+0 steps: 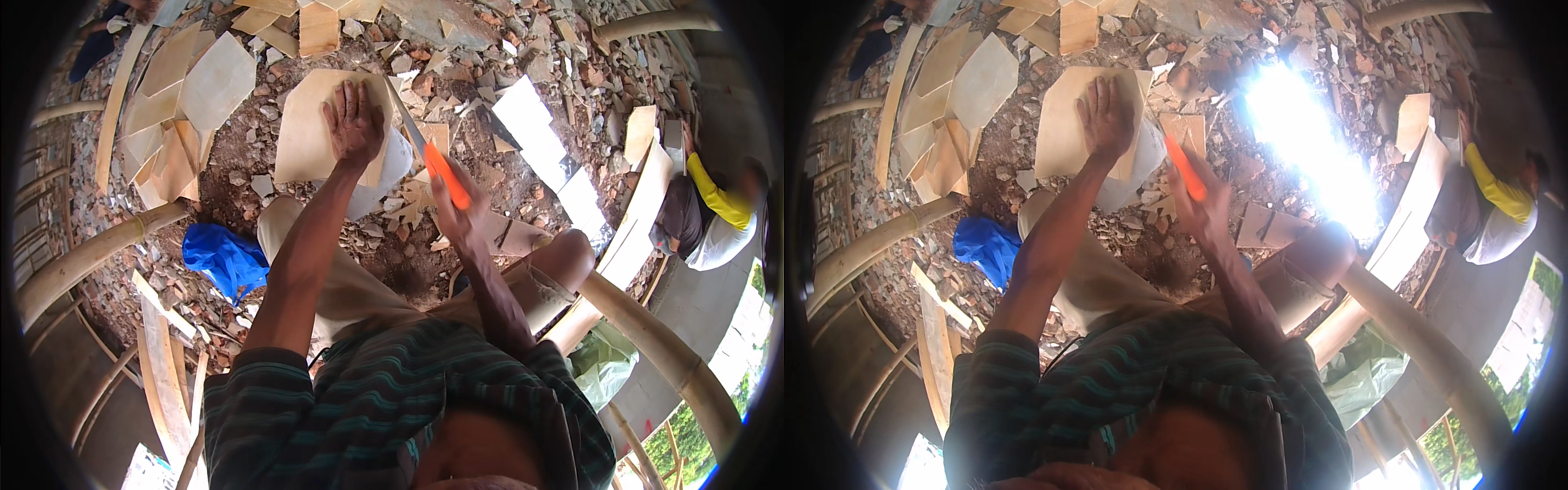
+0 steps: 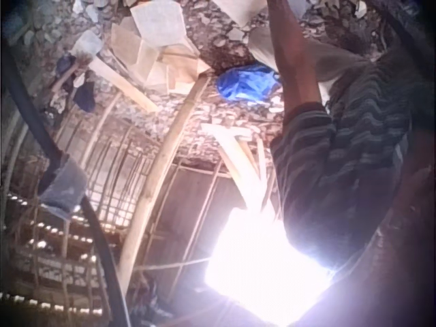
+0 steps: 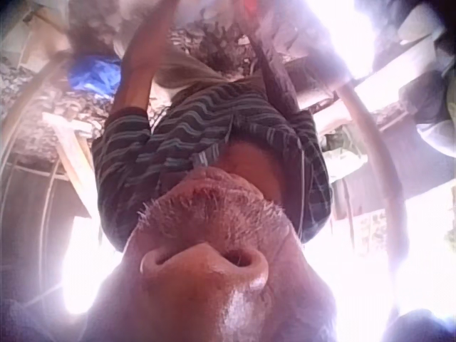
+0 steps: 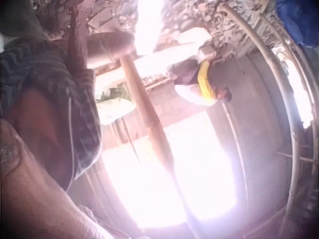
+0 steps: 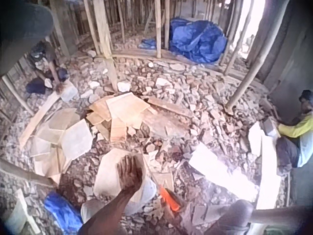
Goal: The person sits on the ground and uses a hand saw to cut a rectangular piece of light-colored wood. They hold the wood steady with one hand and saw with the other, then inspect the cut piece.
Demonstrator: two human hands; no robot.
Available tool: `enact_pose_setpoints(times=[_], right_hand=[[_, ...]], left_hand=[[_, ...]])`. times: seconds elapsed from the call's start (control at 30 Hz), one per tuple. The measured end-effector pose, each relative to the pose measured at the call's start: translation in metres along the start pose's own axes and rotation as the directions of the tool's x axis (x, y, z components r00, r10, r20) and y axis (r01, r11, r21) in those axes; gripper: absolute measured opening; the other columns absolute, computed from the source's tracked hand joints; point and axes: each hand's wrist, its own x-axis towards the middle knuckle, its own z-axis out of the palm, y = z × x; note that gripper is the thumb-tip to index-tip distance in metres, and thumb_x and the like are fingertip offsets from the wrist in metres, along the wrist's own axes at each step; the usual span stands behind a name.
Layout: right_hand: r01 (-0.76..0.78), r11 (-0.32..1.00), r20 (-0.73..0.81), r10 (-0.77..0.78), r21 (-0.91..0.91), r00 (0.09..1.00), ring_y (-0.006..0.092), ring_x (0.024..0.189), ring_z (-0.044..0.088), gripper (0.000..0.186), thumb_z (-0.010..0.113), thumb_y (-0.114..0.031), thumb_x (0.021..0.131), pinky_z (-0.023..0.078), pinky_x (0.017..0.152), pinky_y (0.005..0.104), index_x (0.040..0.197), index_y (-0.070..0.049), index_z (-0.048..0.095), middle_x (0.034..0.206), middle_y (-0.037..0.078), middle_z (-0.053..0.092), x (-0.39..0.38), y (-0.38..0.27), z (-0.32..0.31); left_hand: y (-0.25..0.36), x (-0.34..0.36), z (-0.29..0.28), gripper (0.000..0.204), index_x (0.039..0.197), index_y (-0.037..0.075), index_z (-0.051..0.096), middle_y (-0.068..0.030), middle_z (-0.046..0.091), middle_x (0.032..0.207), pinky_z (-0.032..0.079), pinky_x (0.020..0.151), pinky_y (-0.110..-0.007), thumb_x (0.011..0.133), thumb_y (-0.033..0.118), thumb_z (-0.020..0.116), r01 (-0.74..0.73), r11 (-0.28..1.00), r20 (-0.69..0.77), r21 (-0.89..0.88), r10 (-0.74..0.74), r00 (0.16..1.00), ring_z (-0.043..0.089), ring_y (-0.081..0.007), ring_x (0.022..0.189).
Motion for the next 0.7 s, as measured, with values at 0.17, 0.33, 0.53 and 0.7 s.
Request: enact_pose_setpoints(times=[0.17,0.33,0.53,0.7], right_hand=[[-0.074,0.996,0.030,0.076,-0.048,0.997,0.0172,0.080,0.066,0.044,0.060,-0.026,0.095,0.053,0.071,0.0291,0.127,0.004,0.059,0.095,0.013,0.071,-0.016,-0.014,-0.013],[-0.010,0.999,-0.048,0.008,-0.041,0.999,0.0168,0.080,0.066,0.041,0.060,-0.023,0.095,0.053,0.072,0.0301,0.125,0.004,0.060,0.096,0.015,0.071,-0.049,-0.002,-0.031],[-0.204,0.979,0.035,0.204,-0.011,0.978,0.0178,0.079,0.065,0.035,0.061,-0.022,0.094,0.052,0.068,0.0316,0.121,0.000,0.064,0.096,0.017,0.070,-0.003,-0.014,-0.012],[-0.155,0.988,-0.062,0.156,0.015,0.986,0.0119,0.077,0.063,0.036,0.062,-0.022,0.094,0.051,0.067,0.0271,0.119,0.003,0.064,0.087,0.011,0.070,-0.043,-0.033,-0.044]], left_hand=[[0.001,0.002,0.002,0.059,0.146,0.004,0.037,-0.0189,0.030,0.154,0.011,0.115,-0.060,0.097,0.036,0.046,0.036,0.997,0.003,-0.075,-0.036,0.999,0.023,-0.0348,0.145],[0.000,0.000,0.004,0.061,0.147,0.005,0.036,-0.0186,0.029,0.155,0.011,0.116,-0.059,0.096,0.037,0.047,0.016,0.997,-0.018,-0.069,-0.017,1.000,0.023,-0.0339,0.145],[0.001,0.002,0.005,0.061,0.147,0.006,0.036,-0.0179,0.031,0.155,0.011,0.116,-0.059,0.096,0.037,0.048,0.018,1.000,-0.016,-0.023,-0.018,1.000,0.022,-0.0332,0.146],[0.000,-0.001,0.010,0.059,0.149,0.009,0.033,-0.0152,0.030,0.155,0.012,0.116,-0.057,0.098,0.038,0.044,0.030,0.998,-0.050,-0.059,-0.033,0.998,0.020,-0.0311,0.146]])
